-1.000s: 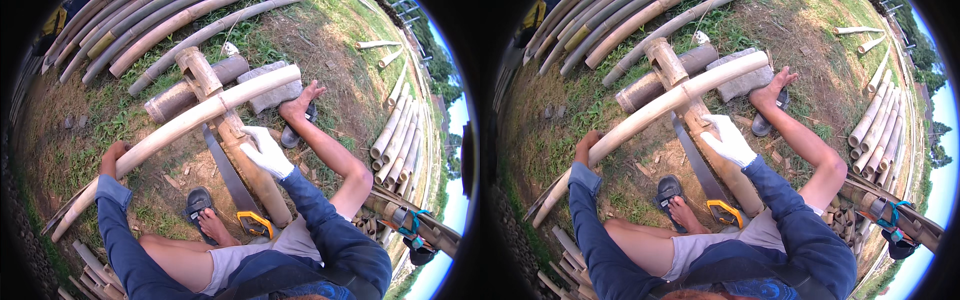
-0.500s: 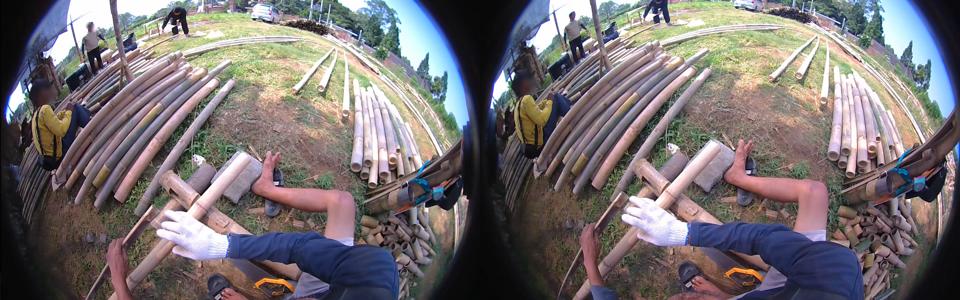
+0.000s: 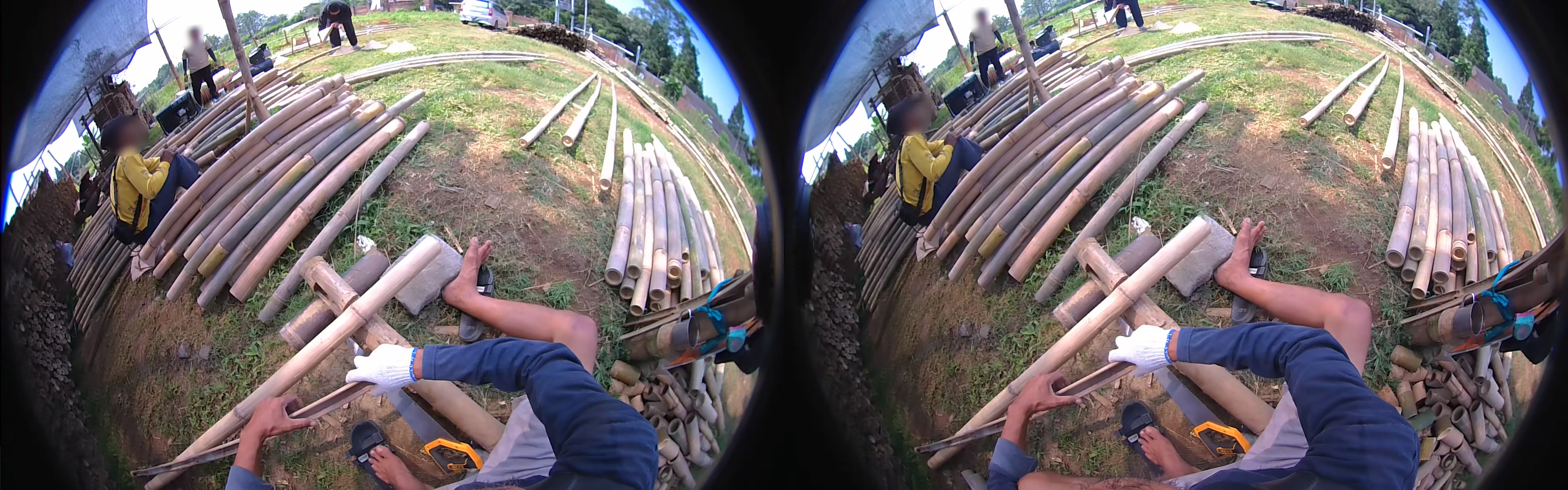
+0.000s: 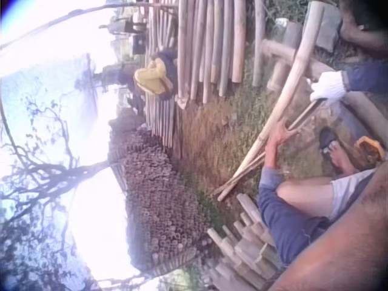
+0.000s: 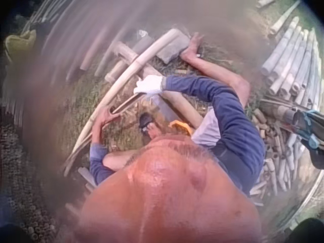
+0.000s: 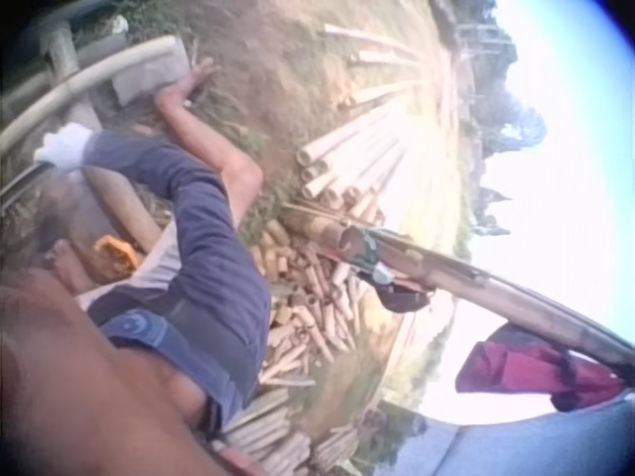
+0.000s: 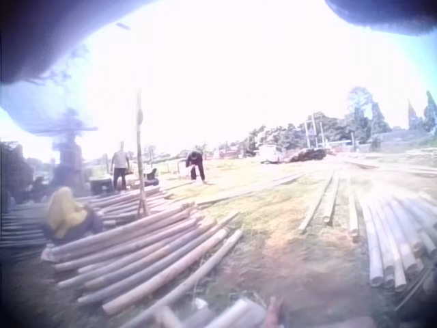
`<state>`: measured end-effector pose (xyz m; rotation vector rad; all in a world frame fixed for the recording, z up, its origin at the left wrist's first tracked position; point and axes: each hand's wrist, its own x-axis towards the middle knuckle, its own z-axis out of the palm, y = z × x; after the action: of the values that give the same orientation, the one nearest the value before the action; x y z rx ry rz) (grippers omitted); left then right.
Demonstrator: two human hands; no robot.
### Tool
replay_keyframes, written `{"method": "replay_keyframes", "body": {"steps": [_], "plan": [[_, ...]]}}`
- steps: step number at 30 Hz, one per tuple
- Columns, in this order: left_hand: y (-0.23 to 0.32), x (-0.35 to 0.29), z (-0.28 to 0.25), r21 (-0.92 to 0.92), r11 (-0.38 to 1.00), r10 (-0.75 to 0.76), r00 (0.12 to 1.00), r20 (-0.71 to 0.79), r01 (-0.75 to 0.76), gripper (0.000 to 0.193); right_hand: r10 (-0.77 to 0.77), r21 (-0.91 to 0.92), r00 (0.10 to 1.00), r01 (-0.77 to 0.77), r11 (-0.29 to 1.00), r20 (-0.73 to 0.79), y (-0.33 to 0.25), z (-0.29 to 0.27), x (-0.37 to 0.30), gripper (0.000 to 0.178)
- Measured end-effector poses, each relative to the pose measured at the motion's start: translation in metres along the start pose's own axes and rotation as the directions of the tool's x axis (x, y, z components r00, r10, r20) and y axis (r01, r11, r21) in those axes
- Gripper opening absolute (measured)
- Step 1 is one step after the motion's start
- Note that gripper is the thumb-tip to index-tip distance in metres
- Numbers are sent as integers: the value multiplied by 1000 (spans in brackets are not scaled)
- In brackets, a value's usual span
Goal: The person sits on the ground and uses a hand saw to cut long bamboo poles into shorter sections. They repeatedly position a pole on a makeshift wooden stand, saw through it, and then move the cut pieces aside.
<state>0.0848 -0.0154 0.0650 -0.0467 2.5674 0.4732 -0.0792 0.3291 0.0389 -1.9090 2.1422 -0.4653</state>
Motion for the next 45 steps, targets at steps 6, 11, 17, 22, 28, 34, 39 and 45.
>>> {"method": "replay_keyframes", "body": {"steps": [6, 11, 17, 22, 28, 34, 39, 45], "plan": [[-39, -7, 30, 135, 990, -63, 991, 114, 47, 80, 81, -67, 992, -88, 994, -100, 11, 14, -47, 42], [-29, -27, 43, 160, 987, 37, 975, -221, -1, 56, 187, -7, 982, -187, 982, -28, 8, -34, -42, 48], [-22, 5, 37, 240, 968, 174, 879, -444, -71, 44, 207, -134, 964, -230, 964, -165, 36, -70, -47, 59], [-10, 5, 29, 319, 934, 337, 691, -639, -161, 45, 226, -205, 960, -258, 944, -165, 51, -75, -39, 66], [-22, 12, 39, 284, 953, 265, 742, -615, -106, 49, 90, -301, 972, -154, 941, -217, 79, -66, -16, 66], [-24, 52, 8, 352, 932, 280, 791, -544, -88, 48, 132, -304, 968, -194, 933, -213, 118, -84, 3, 67], [-28, 83, -1, 244, 970, 137, 846, -515, -8, 61, 59, -359, 979, -126, 925, -193, 159, -80, 33, 54], [-36, 110, 5, 212, 977, 70, 904, -422, 23, 80, 272, -239, 959, -285, 928, -83, 185, -58, 39, 73]]}}
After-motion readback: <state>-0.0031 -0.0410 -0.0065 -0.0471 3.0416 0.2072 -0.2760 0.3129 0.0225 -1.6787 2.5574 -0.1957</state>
